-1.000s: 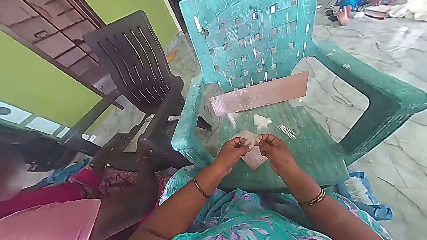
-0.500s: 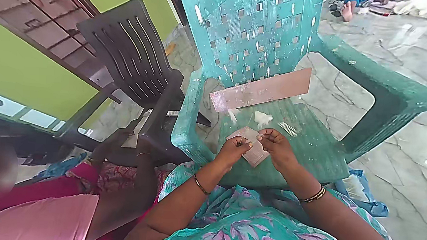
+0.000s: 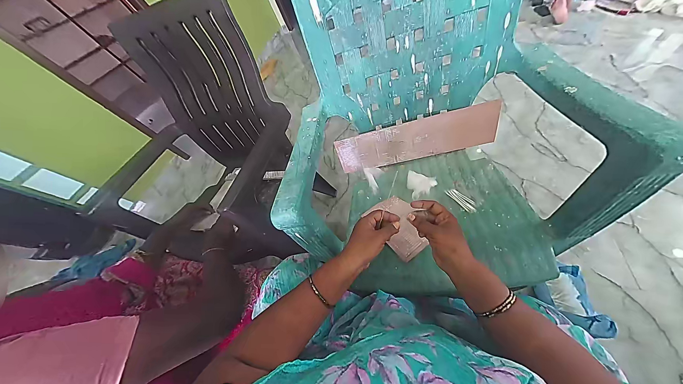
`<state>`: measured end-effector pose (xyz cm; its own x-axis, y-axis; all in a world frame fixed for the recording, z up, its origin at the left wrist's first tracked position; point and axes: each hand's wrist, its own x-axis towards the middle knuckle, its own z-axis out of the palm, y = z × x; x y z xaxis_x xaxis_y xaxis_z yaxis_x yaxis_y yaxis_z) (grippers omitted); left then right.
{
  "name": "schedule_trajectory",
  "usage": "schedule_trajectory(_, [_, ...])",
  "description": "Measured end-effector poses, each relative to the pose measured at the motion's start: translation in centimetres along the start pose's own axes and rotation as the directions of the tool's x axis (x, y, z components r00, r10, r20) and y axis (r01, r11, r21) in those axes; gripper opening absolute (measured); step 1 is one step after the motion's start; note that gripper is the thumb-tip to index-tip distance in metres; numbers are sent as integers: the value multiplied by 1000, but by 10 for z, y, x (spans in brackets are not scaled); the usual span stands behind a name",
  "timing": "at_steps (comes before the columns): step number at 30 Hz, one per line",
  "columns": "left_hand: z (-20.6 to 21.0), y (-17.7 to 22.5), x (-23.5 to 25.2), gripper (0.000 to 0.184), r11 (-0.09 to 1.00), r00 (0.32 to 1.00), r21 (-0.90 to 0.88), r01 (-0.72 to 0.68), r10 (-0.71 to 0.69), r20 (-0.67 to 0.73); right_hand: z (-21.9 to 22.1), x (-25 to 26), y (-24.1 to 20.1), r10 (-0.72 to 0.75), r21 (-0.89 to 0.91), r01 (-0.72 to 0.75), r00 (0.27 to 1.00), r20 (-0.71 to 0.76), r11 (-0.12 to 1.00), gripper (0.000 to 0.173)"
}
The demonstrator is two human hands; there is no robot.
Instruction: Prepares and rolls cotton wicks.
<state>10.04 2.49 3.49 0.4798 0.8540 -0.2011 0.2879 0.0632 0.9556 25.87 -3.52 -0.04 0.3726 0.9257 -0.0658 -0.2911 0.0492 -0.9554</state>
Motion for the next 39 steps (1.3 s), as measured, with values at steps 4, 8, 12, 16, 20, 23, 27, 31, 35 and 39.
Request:
schedule_trajectory(4, [-5,-4,2,20,989,1000,146,6,-9,21,1,2,4,42,-109,-44,999,-23,993,30])
schedule_trajectory(8, [-14,-8,9,36,854,984,514,83,-152,95,-1,9,18,48,-521,-45,999,-7,852,38])
schedule_trajectory(12, [-18,-6,6,48,660,982,751,32,-159,98,-6,20,29,0,-802,37,999,46,596,49])
schedule_trajectory(16, [-23,-14,7,34,708,983,706,6,-133,124,-15,26,32,-85,-859,115,993,84,499,56])
schedule_trajectory(20, [-20,-18,8,25,745,975,666,44,-176,133,-27,26,22,-29,-864,52,999,43,501,57])
schedule_trajectory(23, [-18,-20,10,23,739,971,672,42,-189,147,-37,27,18,-89,-883,72,995,34,463,45])
schedule_trajectory(27, [-17,-22,11,23,738,968,675,22,-184,170,-40,31,27,-112,-877,321,947,301,358,38])
schedule_trajectory(31, [-17,-26,13,23,732,963,681,17,-195,185,-27,33,35,196,-869,467,848,493,163,54])
schedule_trajectory(35, [-17,-28,11,24,746,951,666,0,-206,231,-30,23,25,374,-859,507,784,495,75,72])
schedule_trajectory(39, [-15,-26,7,25,728,916,685,-32,-253,311,-46,0,10,462,-841,541,738,492,32,75])
